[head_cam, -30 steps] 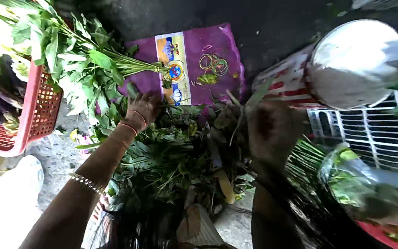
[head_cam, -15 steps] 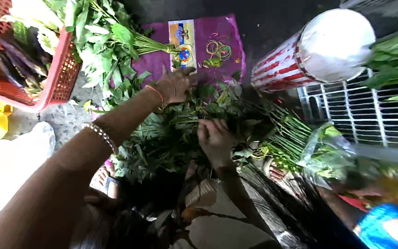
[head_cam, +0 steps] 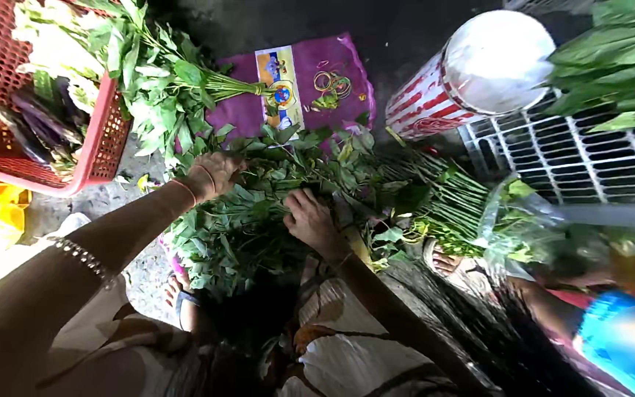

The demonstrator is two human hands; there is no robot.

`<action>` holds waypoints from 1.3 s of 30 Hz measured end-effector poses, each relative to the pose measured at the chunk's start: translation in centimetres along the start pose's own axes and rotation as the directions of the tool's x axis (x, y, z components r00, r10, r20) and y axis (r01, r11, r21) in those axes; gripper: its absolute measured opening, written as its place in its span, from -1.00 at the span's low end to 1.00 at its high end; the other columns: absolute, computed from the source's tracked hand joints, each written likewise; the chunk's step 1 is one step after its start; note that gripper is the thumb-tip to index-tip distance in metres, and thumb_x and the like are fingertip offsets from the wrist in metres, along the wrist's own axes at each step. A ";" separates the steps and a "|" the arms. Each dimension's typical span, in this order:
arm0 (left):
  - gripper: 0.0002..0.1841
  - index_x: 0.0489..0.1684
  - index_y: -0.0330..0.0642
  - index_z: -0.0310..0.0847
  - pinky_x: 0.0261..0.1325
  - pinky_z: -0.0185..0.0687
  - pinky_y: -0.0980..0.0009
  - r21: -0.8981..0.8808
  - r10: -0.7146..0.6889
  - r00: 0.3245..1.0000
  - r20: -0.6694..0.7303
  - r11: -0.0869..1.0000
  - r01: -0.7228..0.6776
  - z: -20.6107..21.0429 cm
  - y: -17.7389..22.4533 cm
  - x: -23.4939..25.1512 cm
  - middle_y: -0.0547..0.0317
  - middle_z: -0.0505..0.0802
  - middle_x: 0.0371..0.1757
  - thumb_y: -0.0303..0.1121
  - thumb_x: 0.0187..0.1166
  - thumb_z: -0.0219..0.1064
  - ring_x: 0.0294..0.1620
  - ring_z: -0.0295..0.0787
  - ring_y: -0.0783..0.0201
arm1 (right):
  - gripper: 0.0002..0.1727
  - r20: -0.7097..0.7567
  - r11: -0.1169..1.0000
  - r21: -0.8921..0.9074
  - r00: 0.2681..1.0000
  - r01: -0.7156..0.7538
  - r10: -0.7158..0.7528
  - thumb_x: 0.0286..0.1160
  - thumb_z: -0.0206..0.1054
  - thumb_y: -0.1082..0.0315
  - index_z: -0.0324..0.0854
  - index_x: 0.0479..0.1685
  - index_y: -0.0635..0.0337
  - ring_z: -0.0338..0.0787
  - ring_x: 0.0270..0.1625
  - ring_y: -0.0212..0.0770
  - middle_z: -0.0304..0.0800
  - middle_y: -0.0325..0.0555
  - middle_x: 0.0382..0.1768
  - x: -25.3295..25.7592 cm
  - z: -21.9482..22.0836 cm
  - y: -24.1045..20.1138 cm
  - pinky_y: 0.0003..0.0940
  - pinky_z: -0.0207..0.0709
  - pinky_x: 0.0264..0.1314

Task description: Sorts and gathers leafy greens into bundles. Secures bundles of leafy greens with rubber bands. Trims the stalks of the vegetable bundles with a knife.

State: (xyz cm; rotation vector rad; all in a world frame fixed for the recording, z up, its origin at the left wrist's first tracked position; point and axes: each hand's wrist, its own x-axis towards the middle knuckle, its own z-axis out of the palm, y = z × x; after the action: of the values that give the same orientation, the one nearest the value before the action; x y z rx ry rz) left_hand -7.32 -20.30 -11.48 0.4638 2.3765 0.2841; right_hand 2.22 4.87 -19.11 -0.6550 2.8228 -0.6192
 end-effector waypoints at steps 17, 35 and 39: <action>-0.49 0.47 -0.04 0.56 0.13 0.55 -0.38 0.312 0.269 0.952 -0.143 0.925 -0.215 6.1 2.0 -1.3 -0.36 0.72 0.28 -0.56 0.50 0.39 0.31 0.65 -0.46 | -0.42 -0.067 0.952 0.046 0.949 -0.304 0.307 0.56 0.24 0.47 0.42 0.64 0.17 0.48 0.58 0.39 0.45 0.27 0.59 1.2 -1.9 5.5 0.37 0.52 0.34; -0.54 0.42 -0.11 0.64 0.38 0.32 -0.46 0.025 0.217 0.957 -0.191 0.976 -0.216 3.2 -1.5 3.3 -0.22 0.65 0.51 -0.33 0.50 0.40 0.54 0.52 -0.32 | -0.53 -0.105 0.695 0.559 0.792 -0.453 0.601 0.88 -0.10 0.04 0.42 0.49 0.12 0.77 -0.07 -0.12 0.73 0.03 0.05 0.4 -4.8 1.2 -0.07 0.68 -0.07; -0.20 0.84 -0.08 0.17 0.44 0.23 -0.53 -0.001 -0.019 0.998 0.061 1.000 0.020 3.6 -0.1 5.0 -0.29 0.54 0.63 -0.20 0.55 0.42 0.57 0.47 -0.41 | -0.58 -0.124 0.750 0.553 0.855 -0.361 0.503 0.89 -0.11 0.23 0.49 0.44 0.23 0.71 -0.33 -0.08 0.73 0.13 -0.16 1.8 -2.7 -0.8 -0.09 0.63 -0.30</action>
State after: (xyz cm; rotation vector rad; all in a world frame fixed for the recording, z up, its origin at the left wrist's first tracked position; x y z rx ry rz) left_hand -8.43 -18.10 -17.17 0.4422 2.3197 0.2593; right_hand 0.23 4.41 -16.47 0.2092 2.6801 -1.3690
